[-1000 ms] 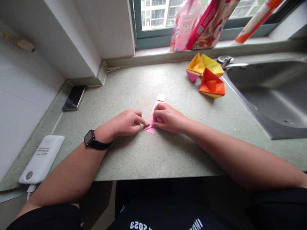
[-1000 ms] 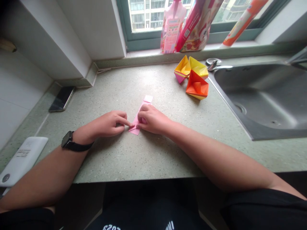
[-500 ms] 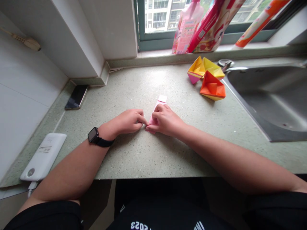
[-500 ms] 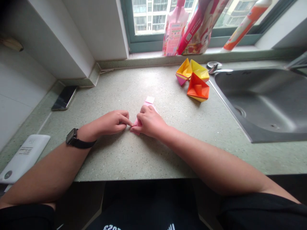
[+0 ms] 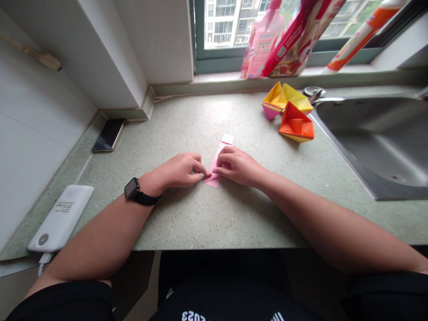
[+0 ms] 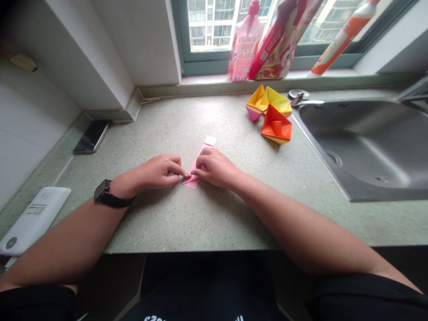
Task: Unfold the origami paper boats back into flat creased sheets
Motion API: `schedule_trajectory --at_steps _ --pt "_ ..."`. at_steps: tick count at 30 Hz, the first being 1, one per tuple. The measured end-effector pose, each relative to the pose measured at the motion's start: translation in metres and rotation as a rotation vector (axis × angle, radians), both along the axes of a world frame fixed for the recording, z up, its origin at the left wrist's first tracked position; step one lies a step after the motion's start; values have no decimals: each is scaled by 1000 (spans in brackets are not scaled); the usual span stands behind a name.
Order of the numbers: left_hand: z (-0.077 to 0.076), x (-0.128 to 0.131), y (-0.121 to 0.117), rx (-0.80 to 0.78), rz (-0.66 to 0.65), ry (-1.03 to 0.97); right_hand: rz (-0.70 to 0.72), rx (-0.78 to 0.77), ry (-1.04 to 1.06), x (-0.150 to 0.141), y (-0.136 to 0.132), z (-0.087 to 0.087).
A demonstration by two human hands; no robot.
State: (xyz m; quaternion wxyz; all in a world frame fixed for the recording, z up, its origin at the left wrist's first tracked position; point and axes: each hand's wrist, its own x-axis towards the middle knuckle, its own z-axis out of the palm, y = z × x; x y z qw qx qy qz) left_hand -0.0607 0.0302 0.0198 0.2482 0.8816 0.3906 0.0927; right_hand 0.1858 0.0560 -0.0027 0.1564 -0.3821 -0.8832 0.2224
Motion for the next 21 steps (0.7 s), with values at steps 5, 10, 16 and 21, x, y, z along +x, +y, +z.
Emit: schedule_trajectory --at_steps 5,10,16,21 --pt "-2 5 -3 14 30 -46 22 -3 39 4 2 -2" --pt "-12 13 -2 37 106 -75 8 16 41 1 0 -6" --pt "-13 19 -4 47 149 -64 36 43 -17 4 1 -4" --pt "-8 16 -4 23 104 -49 33 64 -41 8 4 -4"
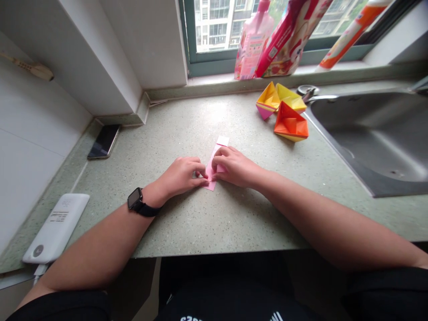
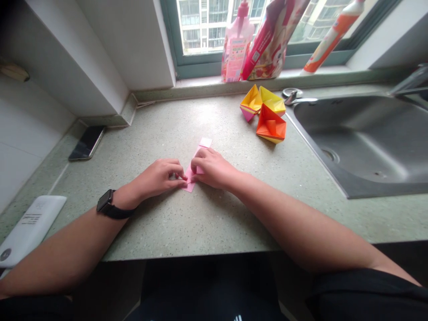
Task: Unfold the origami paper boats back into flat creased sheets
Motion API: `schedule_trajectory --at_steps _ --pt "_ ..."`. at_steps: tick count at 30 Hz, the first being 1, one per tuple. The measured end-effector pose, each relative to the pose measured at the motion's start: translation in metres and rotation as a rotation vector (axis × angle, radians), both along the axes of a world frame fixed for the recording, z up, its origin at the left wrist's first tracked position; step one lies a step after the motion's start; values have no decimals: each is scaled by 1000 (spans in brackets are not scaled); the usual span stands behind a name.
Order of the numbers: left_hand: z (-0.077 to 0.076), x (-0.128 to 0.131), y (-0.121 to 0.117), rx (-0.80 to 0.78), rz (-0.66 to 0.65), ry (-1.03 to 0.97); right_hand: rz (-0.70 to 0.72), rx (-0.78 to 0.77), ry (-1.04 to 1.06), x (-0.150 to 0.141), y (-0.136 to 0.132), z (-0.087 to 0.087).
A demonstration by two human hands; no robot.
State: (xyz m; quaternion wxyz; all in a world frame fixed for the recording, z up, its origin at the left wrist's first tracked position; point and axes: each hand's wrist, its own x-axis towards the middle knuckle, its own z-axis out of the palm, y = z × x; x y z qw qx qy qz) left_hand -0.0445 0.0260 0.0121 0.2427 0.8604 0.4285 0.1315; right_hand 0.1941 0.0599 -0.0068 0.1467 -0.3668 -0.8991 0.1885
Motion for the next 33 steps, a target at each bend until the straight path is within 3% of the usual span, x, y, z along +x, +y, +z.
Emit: schedule_trajectory --at_steps 6,14,24,33 --pt "6 -10 0 -30 -55 40 16 -11 10 1 1 1" --pt "3 -12 3 -48 -59 21 0 38 1 -1 -3 -1" --pt "4 -12 2 -57 -62 45 -103 121 -127 -19 -11 -3" --pt "3 -13 3 -50 -75 66 -14 14 -47 -4 2 3"
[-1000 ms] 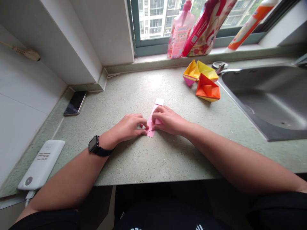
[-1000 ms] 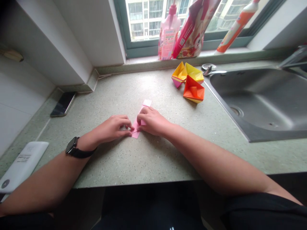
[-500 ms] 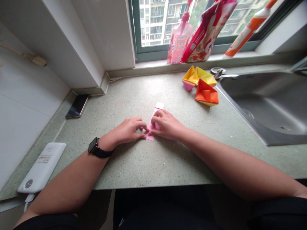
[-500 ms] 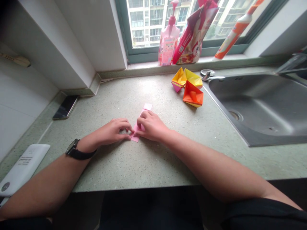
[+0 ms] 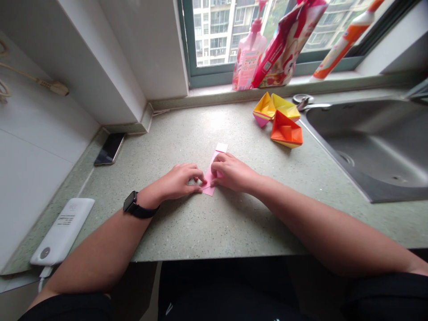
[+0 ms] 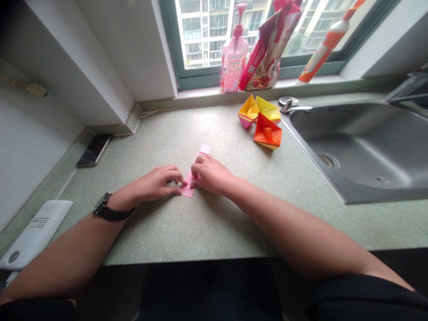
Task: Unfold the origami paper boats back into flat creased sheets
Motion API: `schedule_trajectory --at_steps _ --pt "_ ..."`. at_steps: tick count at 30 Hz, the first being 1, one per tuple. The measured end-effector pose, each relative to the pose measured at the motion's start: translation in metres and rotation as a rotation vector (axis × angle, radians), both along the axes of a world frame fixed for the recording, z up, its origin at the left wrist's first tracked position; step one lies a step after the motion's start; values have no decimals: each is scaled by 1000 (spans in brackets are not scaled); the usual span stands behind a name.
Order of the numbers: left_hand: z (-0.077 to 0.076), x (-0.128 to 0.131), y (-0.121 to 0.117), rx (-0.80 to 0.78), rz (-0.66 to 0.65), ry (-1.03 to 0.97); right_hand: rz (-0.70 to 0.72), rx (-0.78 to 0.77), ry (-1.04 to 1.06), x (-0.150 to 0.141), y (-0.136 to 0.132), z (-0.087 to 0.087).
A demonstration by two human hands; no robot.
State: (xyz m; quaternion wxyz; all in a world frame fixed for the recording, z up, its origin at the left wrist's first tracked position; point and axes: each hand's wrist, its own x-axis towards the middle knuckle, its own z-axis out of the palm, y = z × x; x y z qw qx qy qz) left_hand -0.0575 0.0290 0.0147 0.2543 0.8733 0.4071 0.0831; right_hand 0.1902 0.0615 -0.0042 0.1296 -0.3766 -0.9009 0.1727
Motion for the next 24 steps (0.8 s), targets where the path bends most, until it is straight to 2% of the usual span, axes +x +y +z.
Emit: schedule_trajectory --at_steps 8,15,24 --pt "8 -3 -4 -32 -35 -35 151 -215 139 19 14 5" --pt "-9 27 -11 174 219 31 103 -169 161 16 11 1" --pt "-18 43 -9 284 255 163 73 -167 180 15 12 -5"
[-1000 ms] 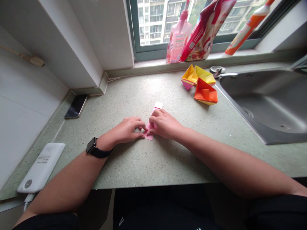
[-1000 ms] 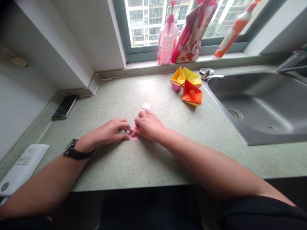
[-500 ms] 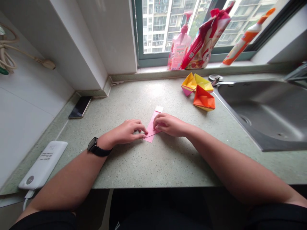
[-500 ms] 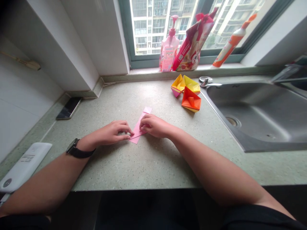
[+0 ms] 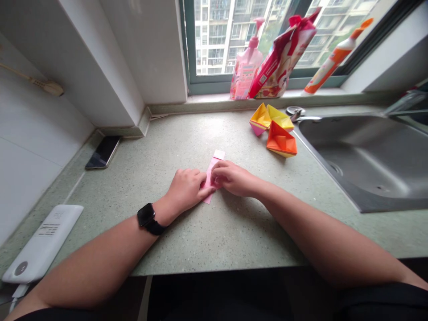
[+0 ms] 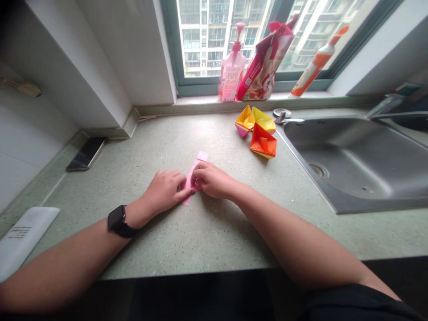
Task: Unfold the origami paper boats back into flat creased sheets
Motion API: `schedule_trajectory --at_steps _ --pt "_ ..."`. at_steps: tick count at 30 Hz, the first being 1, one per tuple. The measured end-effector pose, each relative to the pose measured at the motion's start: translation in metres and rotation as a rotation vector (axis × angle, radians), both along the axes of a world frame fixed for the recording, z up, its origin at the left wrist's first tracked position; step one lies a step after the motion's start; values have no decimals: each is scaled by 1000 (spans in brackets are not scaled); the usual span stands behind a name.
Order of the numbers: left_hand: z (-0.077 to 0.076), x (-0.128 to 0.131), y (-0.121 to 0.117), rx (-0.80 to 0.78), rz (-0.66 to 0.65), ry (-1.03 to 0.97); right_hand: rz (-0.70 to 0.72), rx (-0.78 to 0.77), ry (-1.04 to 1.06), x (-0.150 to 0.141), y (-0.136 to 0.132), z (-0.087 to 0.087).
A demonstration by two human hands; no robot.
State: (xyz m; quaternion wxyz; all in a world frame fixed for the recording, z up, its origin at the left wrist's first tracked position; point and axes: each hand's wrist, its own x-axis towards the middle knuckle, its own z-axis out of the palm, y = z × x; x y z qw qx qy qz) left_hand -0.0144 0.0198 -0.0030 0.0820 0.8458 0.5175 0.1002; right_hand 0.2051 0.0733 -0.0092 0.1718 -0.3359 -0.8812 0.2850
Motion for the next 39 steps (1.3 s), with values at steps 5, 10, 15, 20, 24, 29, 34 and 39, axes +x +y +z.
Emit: schedule_trajectory --at_steps 5,10,15,20,24,29,34,39 --pt "2 -13 -2 -10 -26 -141 -12 -15 57 0 -1 1" --pt "3 -23 -9 8 -31 -156 -245 -74 300 5 6 1" --pt "3 -22 -10 -31 -47 -109 -643 -380 609 17 21 6" --pt "5 -24 -8 -63 -67 -134 -719 -678 672 18 21 13" --pt "4 -24 -6 -71 -58 -165 -674 -726 685 17 19 17" --pt "1 -23 -5 -76 -12 -223 -692 -739 686 15 16 13" --pt "2 -22 -4 -84 19 -258 -570 -875 705 10 9 7" --pt "0 -23 -3 -81 29 -360 -545 -941 744 9 10 8"
